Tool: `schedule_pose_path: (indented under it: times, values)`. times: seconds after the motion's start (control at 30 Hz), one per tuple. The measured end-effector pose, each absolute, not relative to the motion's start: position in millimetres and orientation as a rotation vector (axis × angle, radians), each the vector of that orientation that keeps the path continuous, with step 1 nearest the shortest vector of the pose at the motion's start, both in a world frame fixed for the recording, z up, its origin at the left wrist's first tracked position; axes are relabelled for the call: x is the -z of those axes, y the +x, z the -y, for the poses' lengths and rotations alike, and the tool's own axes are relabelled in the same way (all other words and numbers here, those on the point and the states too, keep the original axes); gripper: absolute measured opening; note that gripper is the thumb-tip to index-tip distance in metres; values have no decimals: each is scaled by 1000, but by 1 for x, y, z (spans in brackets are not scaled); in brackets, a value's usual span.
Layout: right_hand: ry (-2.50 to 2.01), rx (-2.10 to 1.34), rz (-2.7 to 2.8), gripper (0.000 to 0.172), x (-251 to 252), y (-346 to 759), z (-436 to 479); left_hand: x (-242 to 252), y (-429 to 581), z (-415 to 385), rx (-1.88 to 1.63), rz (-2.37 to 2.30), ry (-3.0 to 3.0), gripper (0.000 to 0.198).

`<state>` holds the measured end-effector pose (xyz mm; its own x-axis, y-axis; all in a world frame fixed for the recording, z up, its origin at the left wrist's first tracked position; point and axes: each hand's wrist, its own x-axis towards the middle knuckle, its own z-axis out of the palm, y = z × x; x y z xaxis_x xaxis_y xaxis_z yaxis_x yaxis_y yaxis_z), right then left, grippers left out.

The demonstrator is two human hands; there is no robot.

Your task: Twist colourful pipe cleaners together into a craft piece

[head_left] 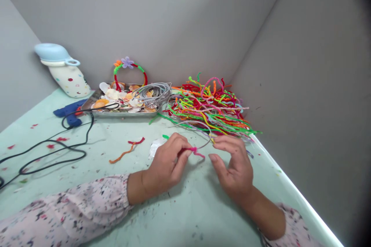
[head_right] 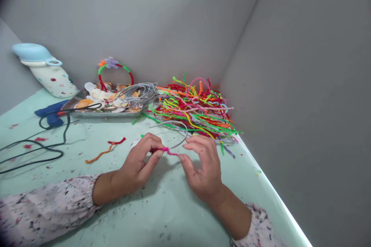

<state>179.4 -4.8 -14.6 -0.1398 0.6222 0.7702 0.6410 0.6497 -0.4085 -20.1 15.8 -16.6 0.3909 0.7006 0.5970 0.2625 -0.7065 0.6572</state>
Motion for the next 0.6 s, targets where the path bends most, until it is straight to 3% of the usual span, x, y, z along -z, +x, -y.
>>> schedule_pose_path:
  times: [0.17, 0.47, 0.6]
  values:
    - [-1051, -173, 1946, 15, 19, 178, 1, 18, -20, -18, -1269, -910, 2069, 10]
    - [-1061, -373, 2024, 32, 27, 173, 4, 17, -19, -18, -1135, -890, 2031, 14]
    - [-1101, -427, 1990, 32, 28, 173, 6, 17, -19, -19, -1136, -910, 1975, 14]
